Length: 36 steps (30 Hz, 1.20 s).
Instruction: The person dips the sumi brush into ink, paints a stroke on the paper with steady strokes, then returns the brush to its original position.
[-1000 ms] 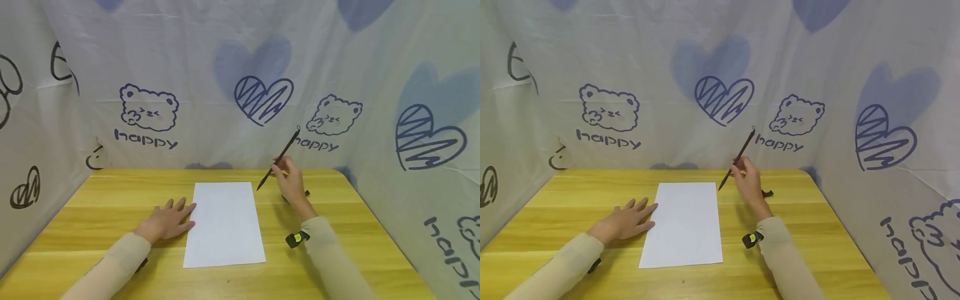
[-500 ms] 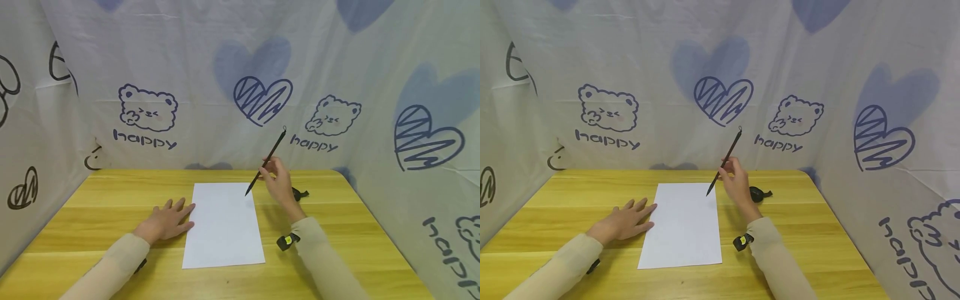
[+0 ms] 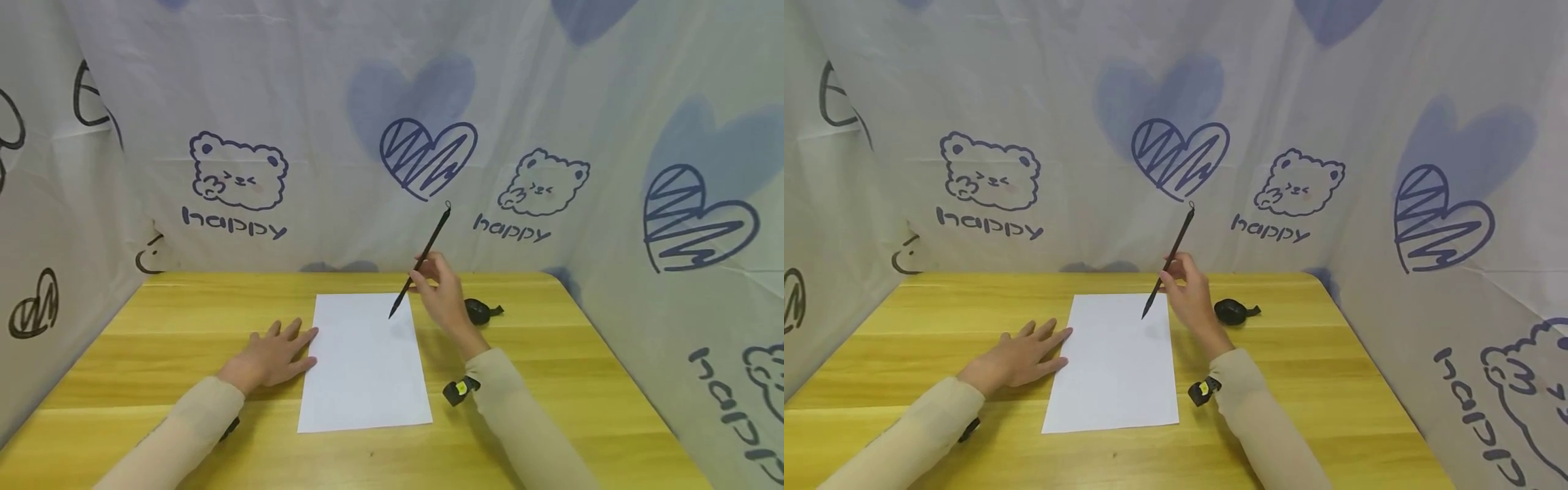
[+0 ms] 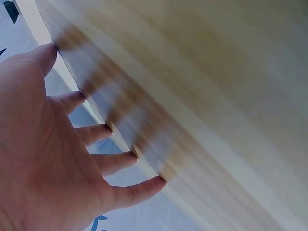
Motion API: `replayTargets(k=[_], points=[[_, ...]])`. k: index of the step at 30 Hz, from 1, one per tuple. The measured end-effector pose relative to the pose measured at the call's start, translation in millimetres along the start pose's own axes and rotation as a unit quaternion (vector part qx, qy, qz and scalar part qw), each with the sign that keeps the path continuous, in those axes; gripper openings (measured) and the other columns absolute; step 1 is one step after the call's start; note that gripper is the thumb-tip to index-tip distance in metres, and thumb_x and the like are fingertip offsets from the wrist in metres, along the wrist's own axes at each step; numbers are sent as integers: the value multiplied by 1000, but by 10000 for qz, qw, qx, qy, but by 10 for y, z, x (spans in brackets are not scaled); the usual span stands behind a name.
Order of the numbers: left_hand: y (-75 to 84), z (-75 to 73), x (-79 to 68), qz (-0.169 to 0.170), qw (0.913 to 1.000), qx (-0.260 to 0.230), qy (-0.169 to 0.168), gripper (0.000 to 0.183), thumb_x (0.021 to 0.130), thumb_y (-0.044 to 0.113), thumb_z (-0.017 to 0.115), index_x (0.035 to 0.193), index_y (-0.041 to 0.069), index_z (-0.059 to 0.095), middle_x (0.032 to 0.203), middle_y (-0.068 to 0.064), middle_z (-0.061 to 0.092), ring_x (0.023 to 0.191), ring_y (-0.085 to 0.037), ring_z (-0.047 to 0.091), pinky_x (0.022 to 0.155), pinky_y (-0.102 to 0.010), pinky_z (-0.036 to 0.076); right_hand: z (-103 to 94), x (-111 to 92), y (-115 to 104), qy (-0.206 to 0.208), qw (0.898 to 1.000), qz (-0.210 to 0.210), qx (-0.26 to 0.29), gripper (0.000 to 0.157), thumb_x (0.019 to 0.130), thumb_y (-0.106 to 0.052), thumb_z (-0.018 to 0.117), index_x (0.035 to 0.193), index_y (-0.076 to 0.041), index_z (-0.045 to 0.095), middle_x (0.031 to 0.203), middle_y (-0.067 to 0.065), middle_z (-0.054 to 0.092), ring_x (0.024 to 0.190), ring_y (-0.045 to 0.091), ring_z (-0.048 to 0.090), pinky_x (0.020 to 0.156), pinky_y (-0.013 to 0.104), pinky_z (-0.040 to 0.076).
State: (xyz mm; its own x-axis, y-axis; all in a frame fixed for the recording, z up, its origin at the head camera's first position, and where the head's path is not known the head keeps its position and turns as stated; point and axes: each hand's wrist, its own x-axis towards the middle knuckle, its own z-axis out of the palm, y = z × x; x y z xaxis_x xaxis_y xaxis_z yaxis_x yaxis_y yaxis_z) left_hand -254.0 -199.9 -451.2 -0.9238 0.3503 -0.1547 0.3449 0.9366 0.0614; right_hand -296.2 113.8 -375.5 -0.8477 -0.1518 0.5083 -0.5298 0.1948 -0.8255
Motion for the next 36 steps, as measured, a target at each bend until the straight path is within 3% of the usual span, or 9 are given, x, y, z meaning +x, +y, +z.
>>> replayTargets(k=[7, 11, 18, 23, 30, 36], points=[[-13, -46, 15, 6, 10000, 19, 13, 67, 96, 59, 38, 151, 24, 28, 157, -18, 25, 136, -56, 27, 96, -79, 24, 17, 32, -28, -26, 10000, -58, 19, 26, 94, 1, 54, 118, 4, 49, 103, 32, 59, 97, 45, 62, 78, 47, 57], [-23, -55, 23, 1, 10000, 66, 51, 68, 95, 61, 37, 151, 24, 27, 157, -18, 24, 136, -56, 27, 96, -79, 24, 30, 53, -36, -66, 9999, -95, 120, 25, 93, 2, 55, 118, 5, 49, 104, 34, 58, 97, 46, 62, 79, 52, 55], [-28, -47, 33, -23, 10000, 21, 33, 70, 94, 63, 37, 151, 25, 28, 157, -17, 24, 136, -55, 27, 97, -79, 24, 52, 49, -38, -3, 9999, -115, -28, 25, 93, 1, 56, 117, 3, 51, 103, 31, 61, 97, 44, 63, 76, 42, 58], [-24, -30, 15, -32, 10000, 18, 9, 70, 93, 64, 38, 151, 25, 28, 157, -17, 25, 136, -55, 27, 97, -78, 24, 105, 27, -53, -43, 9998, -174, 127, 25, 92, 4, 56, 117, 6, 51, 101, 34, 59, 96, 47, 62, 76, 49, 57], [-11, -3, -1, -36, 10000, -75, -22, 70, 93, 64, 38, 150, 25, 29, 157, -17, 25, 136, -55, 27, 98, -78, 23, 189, 0, -63, -188, 9997, -113, 90, 25, 92, 3, 55, 117, 5, 51, 103, 32, 59, 97, 42, 63, 77, 47, 57], [-12, -1, -2, -37, 9999, -102, -18, 69, 93, 63, 39, 150, 25, 29, 157, -17, 25, 136, -56, 27, 98, -78, 23, 292, 69, 194, -228, 9993, -169, 228, 25, 93, -2, 57, 118, 0, 53, 102, 28, 60, 97, 42, 64, 75, 42, 58]])
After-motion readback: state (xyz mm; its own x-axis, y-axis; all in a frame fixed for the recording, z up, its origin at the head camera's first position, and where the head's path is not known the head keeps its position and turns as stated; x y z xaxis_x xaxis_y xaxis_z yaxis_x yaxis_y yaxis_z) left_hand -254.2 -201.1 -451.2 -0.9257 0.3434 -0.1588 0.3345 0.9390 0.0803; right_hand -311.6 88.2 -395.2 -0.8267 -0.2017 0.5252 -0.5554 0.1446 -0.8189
